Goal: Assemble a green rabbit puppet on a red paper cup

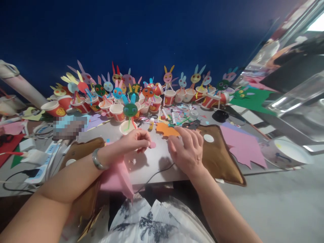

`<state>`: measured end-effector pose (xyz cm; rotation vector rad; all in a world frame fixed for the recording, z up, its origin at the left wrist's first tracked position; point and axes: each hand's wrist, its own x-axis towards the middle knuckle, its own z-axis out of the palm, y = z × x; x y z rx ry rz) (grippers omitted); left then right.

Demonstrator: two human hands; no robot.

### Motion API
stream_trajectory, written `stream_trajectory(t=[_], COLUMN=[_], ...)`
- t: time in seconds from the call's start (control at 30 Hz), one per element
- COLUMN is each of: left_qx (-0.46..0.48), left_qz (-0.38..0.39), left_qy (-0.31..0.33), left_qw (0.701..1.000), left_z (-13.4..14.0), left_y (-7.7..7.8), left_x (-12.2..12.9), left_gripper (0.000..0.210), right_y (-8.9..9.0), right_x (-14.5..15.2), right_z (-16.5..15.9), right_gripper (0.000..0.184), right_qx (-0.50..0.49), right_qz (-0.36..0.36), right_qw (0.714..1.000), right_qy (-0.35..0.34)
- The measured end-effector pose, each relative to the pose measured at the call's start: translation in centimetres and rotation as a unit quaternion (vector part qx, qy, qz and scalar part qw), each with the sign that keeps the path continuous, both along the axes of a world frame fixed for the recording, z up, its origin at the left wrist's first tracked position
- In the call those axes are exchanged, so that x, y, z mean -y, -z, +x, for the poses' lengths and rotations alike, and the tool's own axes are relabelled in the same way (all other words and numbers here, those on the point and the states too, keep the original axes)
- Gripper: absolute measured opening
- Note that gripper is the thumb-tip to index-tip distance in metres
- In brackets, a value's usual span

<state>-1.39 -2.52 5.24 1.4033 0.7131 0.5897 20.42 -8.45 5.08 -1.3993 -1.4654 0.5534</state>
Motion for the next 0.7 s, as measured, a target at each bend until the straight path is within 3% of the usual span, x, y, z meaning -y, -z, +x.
stream_trajectory(t=[0.1,0.17,0.27,0.37,0.43,0.5,0.6,0.63,0.7], left_qx=[0.031,0.056,0.075,0.086,0.088,0.084,0.085,0.088,0.094], left_qz=[-0.031,-0.055,-0.077,-0.083,-0.087,-0.093,-0.098,-0.101,-0.106], left_qy=[0.015,0.02,0.014,0.02,0.019,0.014,0.012,0.015,0.02], left_qw=[0.999,0.997,0.994,0.993,0.992,0.992,0.991,0.991,0.99], left_z=[-0.2,-0.3,-0.5,-0.5,-0.4,-0.2,-0.2,-0.2,-0.4], left_y=[-0.3,-0.5,-0.7,-0.7,-0.8,-0.9,-1.0,-1.0,-1.0], left_x=[0.1,0.2,0.2,0.1,0.1,0.1,0.1,0.1,0.1], left_gripper=[0.015,0.015,0.015,0.014,0.015,0.016,0.014,0.013,0.013], right_y=[0.8,0.9,1.2,1.3,1.0,0.2,-1.1,-1.3,-1.5], right_x=[-0.1,-0.3,-0.4,-0.2,0.1,0.5,1.3,1.5,1.9], right_z=[0.0,0.2,-0.1,-1.0,-1.4,-1.4,-0.7,-0.4,0.1], right_gripper=[0.017,0.025,0.029,0.019,0.033,0.042,0.045,0.047,0.041], right_qx=[-0.094,-0.13,-0.075,0.013,0.019,-0.059,-0.137,-0.113,-0.001], right_qz=[0.084,0.087,0.104,0.205,0.248,0.205,0.048,0.046,0.114], right_qw=[0.992,0.987,0.991,0.978,0.968,0.977,0.977,0.981,0.99], right_qy=[0.003,-0.039,-0.033,0.035,0.044,-0.016,-0.159,-0.153,-0.087])
